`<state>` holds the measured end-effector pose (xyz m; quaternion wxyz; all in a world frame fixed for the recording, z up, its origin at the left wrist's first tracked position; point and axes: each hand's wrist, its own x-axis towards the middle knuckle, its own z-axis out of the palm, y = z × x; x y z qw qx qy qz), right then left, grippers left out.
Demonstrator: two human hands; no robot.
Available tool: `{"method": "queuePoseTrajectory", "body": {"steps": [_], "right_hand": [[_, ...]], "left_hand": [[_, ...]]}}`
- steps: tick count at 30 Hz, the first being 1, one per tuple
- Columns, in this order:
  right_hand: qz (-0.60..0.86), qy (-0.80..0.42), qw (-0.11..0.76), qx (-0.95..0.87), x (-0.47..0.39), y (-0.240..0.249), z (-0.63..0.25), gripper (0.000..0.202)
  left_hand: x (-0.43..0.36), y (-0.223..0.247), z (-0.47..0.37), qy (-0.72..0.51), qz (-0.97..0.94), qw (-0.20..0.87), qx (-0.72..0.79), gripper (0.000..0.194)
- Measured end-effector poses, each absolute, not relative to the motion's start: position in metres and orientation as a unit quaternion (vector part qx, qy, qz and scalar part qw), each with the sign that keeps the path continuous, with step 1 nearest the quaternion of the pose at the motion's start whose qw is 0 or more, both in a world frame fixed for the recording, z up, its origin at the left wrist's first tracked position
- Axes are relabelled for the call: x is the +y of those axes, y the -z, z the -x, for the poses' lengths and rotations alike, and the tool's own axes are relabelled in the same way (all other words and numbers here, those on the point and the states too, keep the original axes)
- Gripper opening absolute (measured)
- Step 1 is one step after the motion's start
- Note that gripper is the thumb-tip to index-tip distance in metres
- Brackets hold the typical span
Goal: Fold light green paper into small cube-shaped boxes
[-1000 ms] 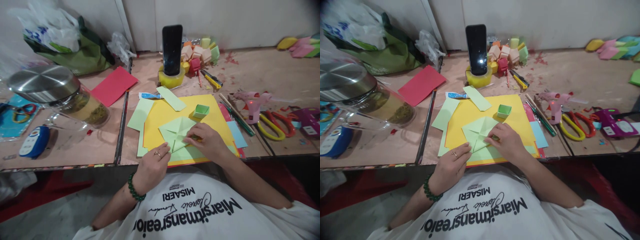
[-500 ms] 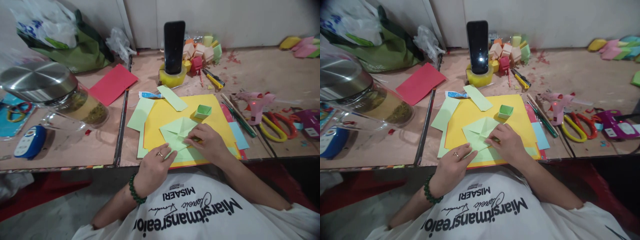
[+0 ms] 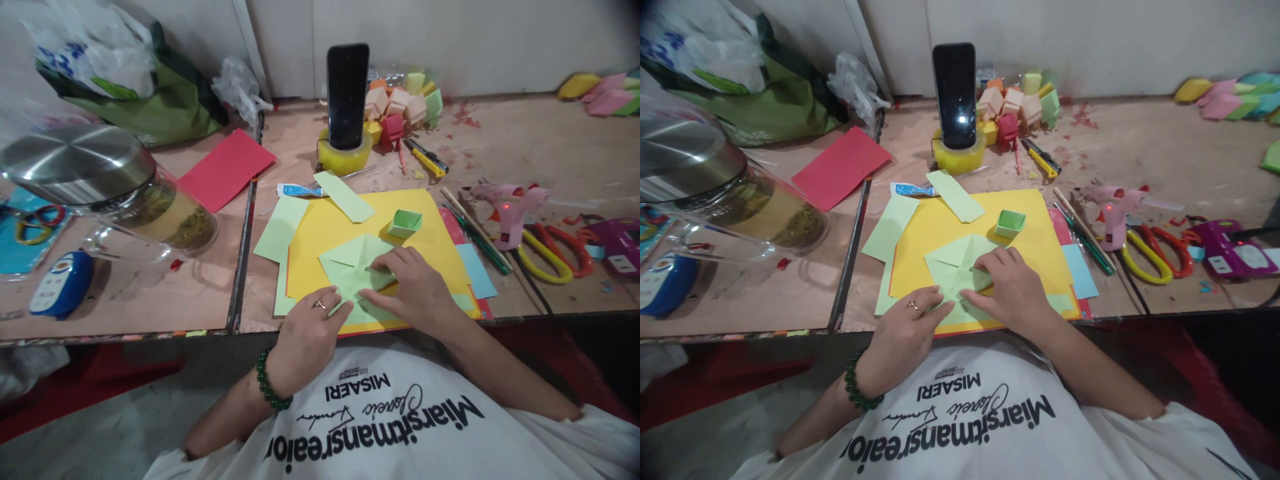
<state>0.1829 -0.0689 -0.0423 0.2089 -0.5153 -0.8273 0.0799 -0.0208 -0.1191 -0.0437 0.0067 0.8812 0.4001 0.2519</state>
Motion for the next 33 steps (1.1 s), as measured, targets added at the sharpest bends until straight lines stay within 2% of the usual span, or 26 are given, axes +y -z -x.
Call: {"method": "queuePoseTrajectory", "body": {"steps": [2,4,15,20,22,27,33], "right_hand": [[0.527,-0.061,0.189,-0.827,-0.071,0.039,-0.180,0.037],[0.533,-0.061,0.176,-0.825,-0.072,0.038,-0.180,0.041],[0.542,-0.131,0.190,-0.808,-0.066,0.049,-0.229,0.020],[0.552,-0.032,0.257,-0.792,-0.072,0.038,-0.218,0.015],[0.532,-0.016,0.279,-0.800,-0.077,0.034,-0.202,0.022],[0.518,-0.066,0.192,-0.831,-0.082,0.038,-0.172,0.034],[0.533,-0.091,0.166,-0.825,-0.071,0.046,-0.200,0.023]], "left_hand": [[-0.119,0.041,0.020,-0.238,-0.885,0.003,0.400,0.031],[-0.119,0.040,0.020,-0.234,-0.887,0.000,0.399,0.031],[-0.121,0.038,0.021,-0.220,-0.890,0.015,0.399,0.032],[-0.121,0.034,0.021,-0.208,-0.896,0.014,0.393,0.032],[-0.121,0.033,0.020,-0.211,-0.896,0.004,0.391,0.031],[-0.123,0.032,0.018,-0.212,-0.891,-0.005,0.402,0.028],[-0.124,0.031,0.019,-0.211,-0.892,-0.006,0.399,0.027]]}}
